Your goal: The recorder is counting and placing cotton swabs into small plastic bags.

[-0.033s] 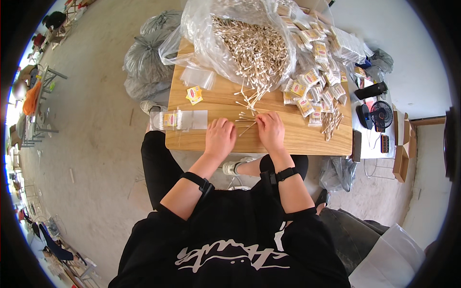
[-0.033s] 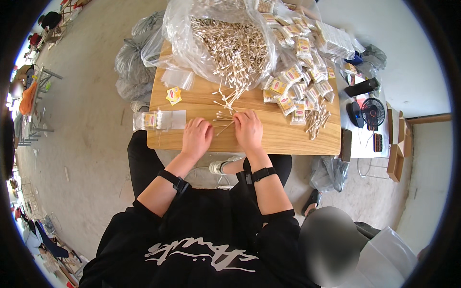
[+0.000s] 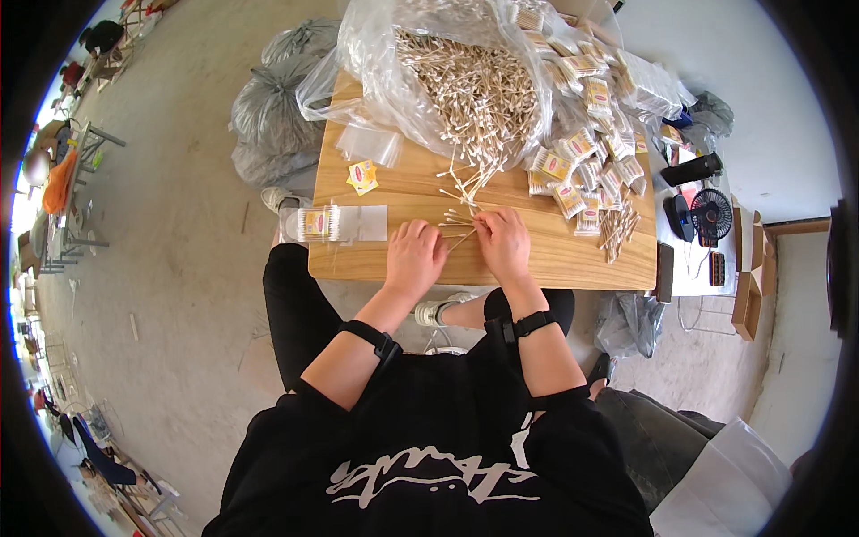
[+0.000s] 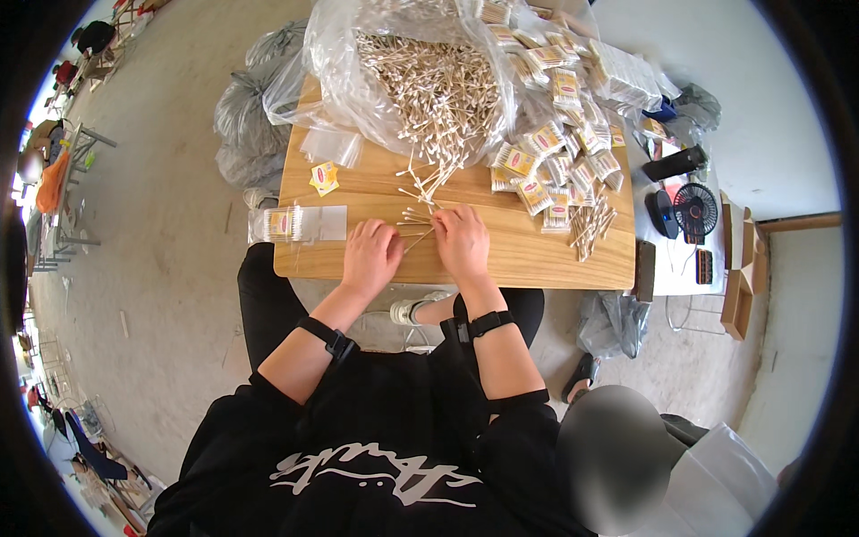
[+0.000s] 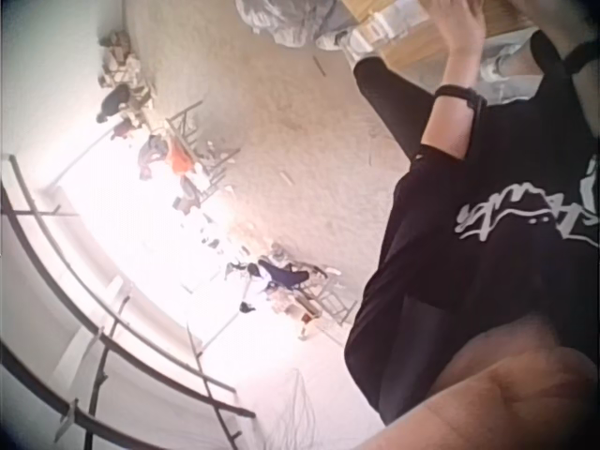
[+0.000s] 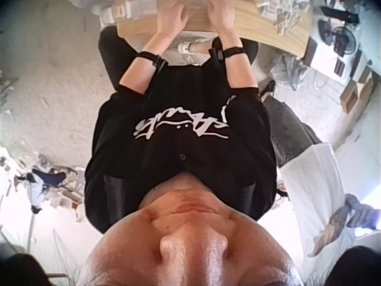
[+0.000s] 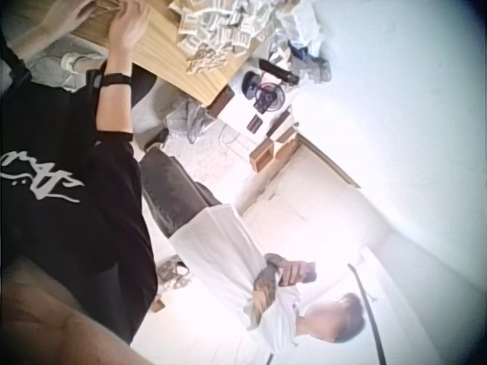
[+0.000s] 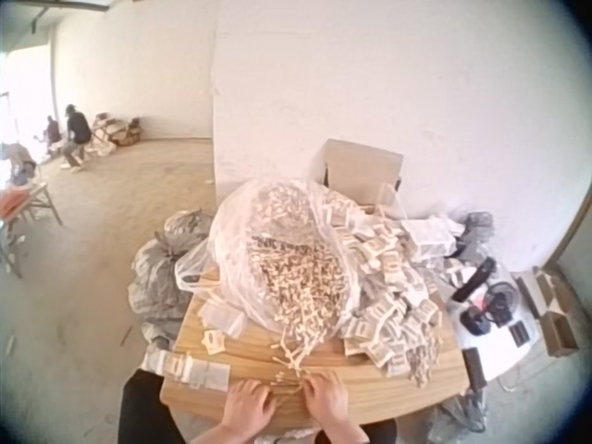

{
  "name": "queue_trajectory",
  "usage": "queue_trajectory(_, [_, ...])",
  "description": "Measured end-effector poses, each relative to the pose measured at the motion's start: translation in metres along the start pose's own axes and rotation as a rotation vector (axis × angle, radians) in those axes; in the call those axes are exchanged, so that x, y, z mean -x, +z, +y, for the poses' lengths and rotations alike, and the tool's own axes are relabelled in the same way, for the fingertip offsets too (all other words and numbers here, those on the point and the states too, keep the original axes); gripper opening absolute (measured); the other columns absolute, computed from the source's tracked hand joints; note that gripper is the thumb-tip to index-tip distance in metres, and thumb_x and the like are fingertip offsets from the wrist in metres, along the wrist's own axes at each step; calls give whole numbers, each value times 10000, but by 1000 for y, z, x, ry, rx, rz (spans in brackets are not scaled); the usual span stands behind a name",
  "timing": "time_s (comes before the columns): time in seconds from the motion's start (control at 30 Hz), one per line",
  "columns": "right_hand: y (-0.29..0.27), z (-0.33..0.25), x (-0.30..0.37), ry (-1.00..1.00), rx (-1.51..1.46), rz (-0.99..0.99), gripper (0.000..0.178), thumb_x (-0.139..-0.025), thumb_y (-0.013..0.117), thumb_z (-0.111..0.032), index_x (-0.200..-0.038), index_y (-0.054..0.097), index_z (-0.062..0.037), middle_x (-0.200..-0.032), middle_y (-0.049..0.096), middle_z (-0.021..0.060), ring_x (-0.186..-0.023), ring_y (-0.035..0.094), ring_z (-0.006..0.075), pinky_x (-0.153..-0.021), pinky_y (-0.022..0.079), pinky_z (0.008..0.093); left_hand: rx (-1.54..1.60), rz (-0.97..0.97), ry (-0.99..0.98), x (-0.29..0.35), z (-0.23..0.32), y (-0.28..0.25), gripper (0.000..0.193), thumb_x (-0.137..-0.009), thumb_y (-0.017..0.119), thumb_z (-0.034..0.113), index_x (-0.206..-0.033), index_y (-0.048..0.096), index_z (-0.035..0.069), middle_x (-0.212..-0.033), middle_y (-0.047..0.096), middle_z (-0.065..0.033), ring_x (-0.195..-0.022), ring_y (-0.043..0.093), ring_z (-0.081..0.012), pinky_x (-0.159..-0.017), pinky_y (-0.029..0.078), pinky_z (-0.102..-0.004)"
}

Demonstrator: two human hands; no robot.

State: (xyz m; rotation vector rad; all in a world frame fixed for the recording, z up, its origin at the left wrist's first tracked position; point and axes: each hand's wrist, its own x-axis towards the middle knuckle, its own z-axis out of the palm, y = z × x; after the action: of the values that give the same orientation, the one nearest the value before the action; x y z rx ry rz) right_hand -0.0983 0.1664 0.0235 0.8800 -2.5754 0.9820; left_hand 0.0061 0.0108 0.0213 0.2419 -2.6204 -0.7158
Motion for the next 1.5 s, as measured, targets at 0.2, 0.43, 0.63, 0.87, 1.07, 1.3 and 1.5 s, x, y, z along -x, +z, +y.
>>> queue_trajectory(0.2, [4, -1, 2, -39, 35, -46, 82, -779, 744, -120, -843, 695, -112, -863, 605, 54, -832, 609, 282, -701, 502, 397, 53, -58, 13, -3, 4, 2, 115, -779, 709, 104, -858, 627, 88, -908, 587, -68, -914, 583, -306, -794, 465, -426])
queue_trajectory(0.43, [4, -10, 3, 20, -74, -123, 40, -785, 733, -130, -788, 699, -108, -821, 599, 48, -826, 610, 272, -704, 502, 403, 165, -41, 60, 0, -25, -12, 75, -767, 694, 63, -806, 632, 79, -866, 591, -80, -857, 591, -315, -755, 482, -424])
queue_trajectory(0.63, [10, -13, 1, 97, -92, -149, 23, -808, 713, -128, -810, 702, -109, -835, 620, 58, -821, 624, 291, -695, 505, 419, 87, -37, -19, -4, -21, -5, 71, -773, 698, 75, -805, 634, 78, -852, 590, -79, -848, 590, -319, -747, 479, -434])
queue_trajectory(0.87, [12, -4, 3, 150, -96, -117, 56, -867, 655, -106, -905, 696, -111, -881, 633, 94, -822, 637, 328, -695, 515, 434, 99, 3, 6, -7, -9, 1, 77, -778, 702, 96, -818, 638, 78, -855, 587, -79, -854, 589, -321, -748, 474, -438])
queue_trajectory(1.07, [15, -4, 4, 192, -74, -64, 44, -862, 667, -113, -899, 690, -112, -901, 628, 97, -788, 642, 337, -681, 516, 439, 115, -65, 18, -9, -17, -3, 85, -771, 703, 80, -828, 639, 79, -862, 588, -81, -867, 590, -322, -755, 476, -435])
queue_trajectory(1.3, [10, -6, 1, 173, -77, -142, 45, -829, 712, -121, -850, 680, -98, -881, 616, 94, -781, 644, 327, -671, 517, 431, 140, 51, 39, -16, -12, 0, 152, -789, 721, 110, -935, 681, 120, -928, 588, -74, -893, 591, -292, -773, 475, -419])
queue_trajectory(1.5, [11, 0, 2, 201, -122, -100, 40, -836, 707, -108, -850, 679, -84, -881, 623, 95, -775, 646, 323, -671, 517, 422, 98, -29, 62, -16, -8, 0, 183, -795, 731, 138, -972, 691, 118, -1000, 575, -77, -941, 578, -292, -813, 471, -423])
